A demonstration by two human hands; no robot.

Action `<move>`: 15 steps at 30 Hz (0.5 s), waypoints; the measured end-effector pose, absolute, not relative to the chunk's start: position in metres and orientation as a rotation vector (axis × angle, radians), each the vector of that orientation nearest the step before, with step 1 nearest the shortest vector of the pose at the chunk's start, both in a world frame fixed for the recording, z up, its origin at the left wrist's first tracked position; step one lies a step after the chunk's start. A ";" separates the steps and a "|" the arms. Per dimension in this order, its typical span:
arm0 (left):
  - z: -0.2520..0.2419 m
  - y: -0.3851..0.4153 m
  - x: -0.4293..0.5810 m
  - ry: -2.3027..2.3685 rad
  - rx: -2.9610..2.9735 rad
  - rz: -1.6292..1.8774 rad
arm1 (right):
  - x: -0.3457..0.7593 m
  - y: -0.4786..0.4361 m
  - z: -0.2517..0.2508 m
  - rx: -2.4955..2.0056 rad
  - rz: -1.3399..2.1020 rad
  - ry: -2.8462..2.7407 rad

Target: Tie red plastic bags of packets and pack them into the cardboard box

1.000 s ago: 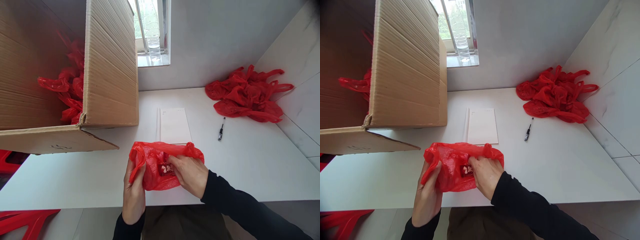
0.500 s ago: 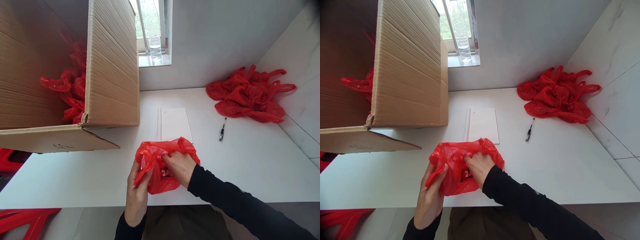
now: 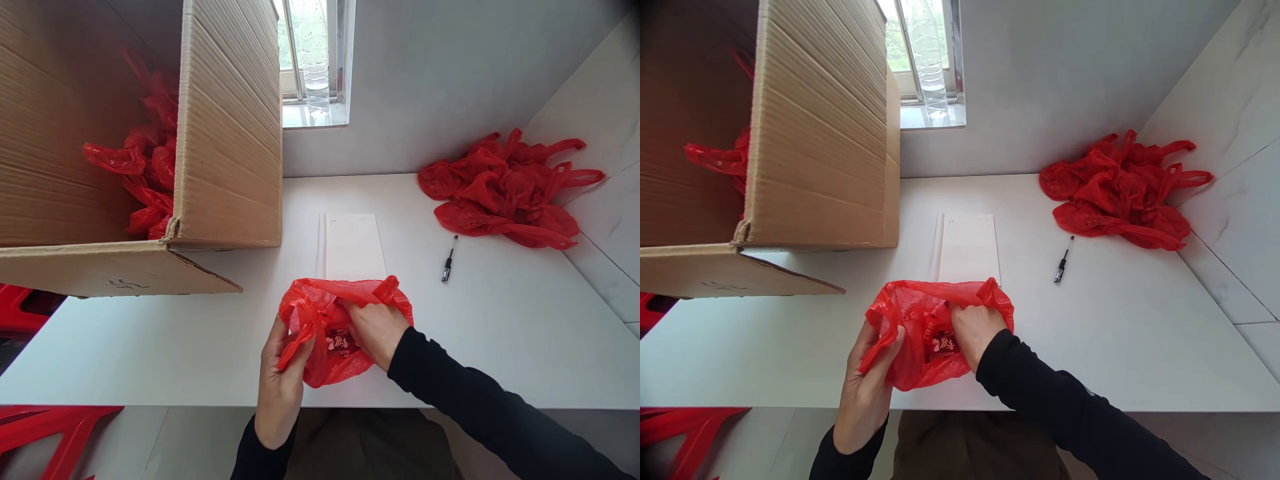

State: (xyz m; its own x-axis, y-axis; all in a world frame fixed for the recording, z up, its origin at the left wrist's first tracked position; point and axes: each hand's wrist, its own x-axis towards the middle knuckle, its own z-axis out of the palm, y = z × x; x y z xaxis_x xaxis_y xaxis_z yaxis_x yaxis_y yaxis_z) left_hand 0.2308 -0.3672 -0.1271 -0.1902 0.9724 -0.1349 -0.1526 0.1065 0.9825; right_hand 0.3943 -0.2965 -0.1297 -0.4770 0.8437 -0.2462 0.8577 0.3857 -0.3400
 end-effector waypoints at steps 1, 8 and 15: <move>-0.127 -0.368 0.231 1.300 0.924 1.319 | 0.394 -0.297 -0.131 1.600 -0.650 2.584; -0.123 -0.368 0.231 1.317 0.925 1.331 | 0.397 -0.298 -0.125 1.587 -0.597 2.539; -0.123 -0.367 0.235 1.315 0.948 1.341 | 0.394 -0.309 -0.119 1.479 -0.535 2.550</move>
State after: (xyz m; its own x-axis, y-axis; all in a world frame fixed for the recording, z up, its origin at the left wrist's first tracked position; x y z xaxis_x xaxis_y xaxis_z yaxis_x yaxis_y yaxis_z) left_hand 0.2352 -0.3666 -0.1228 -0.2017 0.9737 -0.1056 -0.1244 0.0814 0.9889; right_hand 0.3935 -0.3093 -0.1195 -0.5047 0.8099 -0.2989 0.8617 0.4520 -0.2305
